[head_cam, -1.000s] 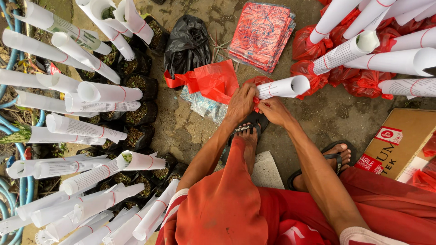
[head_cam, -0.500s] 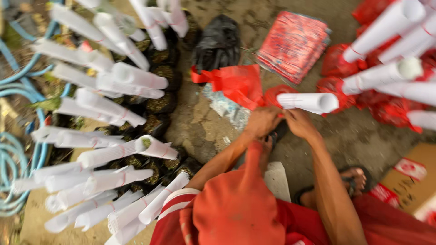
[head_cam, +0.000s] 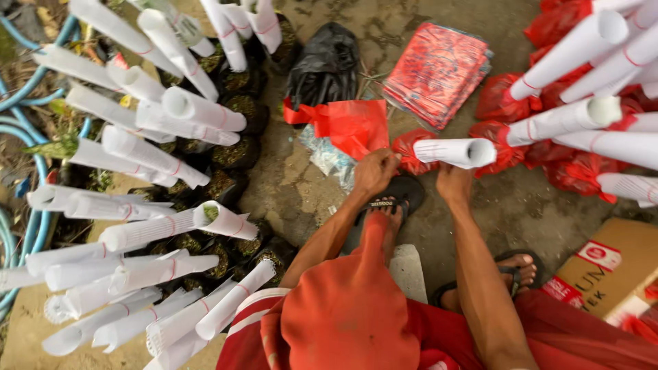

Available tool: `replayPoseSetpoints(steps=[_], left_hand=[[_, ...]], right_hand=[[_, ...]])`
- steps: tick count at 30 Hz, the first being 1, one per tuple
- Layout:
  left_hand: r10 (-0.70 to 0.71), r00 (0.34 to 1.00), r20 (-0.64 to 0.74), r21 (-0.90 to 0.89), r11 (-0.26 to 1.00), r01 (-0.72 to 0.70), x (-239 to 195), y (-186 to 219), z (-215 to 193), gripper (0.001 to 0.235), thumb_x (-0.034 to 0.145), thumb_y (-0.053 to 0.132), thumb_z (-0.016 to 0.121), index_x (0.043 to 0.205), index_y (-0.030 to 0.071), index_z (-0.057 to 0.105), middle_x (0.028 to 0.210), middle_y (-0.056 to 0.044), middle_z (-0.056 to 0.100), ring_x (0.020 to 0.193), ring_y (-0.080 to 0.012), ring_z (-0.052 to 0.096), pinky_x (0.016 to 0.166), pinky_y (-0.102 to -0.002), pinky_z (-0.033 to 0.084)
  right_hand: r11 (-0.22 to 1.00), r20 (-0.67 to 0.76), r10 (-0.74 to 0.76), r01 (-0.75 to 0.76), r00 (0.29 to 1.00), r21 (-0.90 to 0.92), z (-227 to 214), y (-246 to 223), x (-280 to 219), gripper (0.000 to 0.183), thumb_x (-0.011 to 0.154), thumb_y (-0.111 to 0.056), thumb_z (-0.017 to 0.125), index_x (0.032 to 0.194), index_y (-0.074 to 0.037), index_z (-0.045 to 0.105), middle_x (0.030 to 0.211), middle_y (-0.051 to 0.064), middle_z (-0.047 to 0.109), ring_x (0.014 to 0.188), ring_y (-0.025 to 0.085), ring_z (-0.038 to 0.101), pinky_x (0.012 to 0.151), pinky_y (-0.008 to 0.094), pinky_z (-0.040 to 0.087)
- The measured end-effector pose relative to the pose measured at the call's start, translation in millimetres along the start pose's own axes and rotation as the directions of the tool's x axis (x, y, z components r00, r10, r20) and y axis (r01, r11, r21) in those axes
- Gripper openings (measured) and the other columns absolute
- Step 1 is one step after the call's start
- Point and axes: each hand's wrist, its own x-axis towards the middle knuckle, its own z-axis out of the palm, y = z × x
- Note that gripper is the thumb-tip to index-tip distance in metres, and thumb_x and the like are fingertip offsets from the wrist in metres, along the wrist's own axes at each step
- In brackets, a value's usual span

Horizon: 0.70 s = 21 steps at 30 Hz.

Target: The person wraps small potted plants in red plastic bags and ties them with string. The person places the wrapped plants into a cardboard box.

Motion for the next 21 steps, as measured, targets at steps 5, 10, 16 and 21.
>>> replayPoseSetpoints(steps=[5,10,16,21], left_hand=[[0.307,0.946,-0.104,-0.082,0.945,-0.315,-19,23,-6,0.026,0.096,0.031,0.066,0.093,0.005,0.068,0.112,-0.012,0.068,0.092,-0.0287,0.069,0.076,-0.038,0.054],[0.436,0.899,0.021,-0.127,0.894,-0.431,-21,36,3,0.018,0.101,0.024,0.065,0.1,0.006,0.065,0.113,-0.009,0.069,0.102,-0.0292,0.068,0.086,-0.038,0.054],[0.466,0.885,0.017,-0.074,0.883,-0.464,-17,37,16,0.017,0.088,0.018,0.075,0.099,0.009,0.065,0.1,-0.007,0.067,0.096,-0.0295,0.066,0.083,-0.04,0.052],[0.324,0.944,-0.057,-0.125,0.936,-0.329,-14,28,33,0.012,0.091,0.012,0.073,0.098,0.008,0.063,0.095,-0.007,0.068,0.089,-0.0287,0.067,0.079,-0.039,0.054]], right_hand=[[0.461,0.227,0.331,-0.367,0.916,0.808,13,10,-7,0.016,0.101,0.001,0.067,0.117,0.0,0.068,0.104,0.012,0.069,0.083,0.021,0.059,0.071,0.036,0.046],[0.132,0.268,0.256,-0.308,0.929,0.942,9,-19,-26,0.014,0.099,0.002,0.062,0.112,0.003,0.066,0.104,0.013,0.072,0.092,0.021,0.069,0.084,0.035,0.056],[0.481,0.242,0.263,-0.344,0.934,0.806,-4,-51,-35,0.025,0.093,0.01,0.062,0.116,0.001,0.067,0.109,0.01,0.073,0.098,0.019,0.069,0.09,0.034,0.056],[0.876,0.036,0.045,-0.057,0.998,0.479,-4,-61,-47,0.021,0.095,0.01,0.063,0.113,0.0,0.065,0.11,0.01,0.071,0.103,0.021,0.068,0.091,0.033,0.054]])
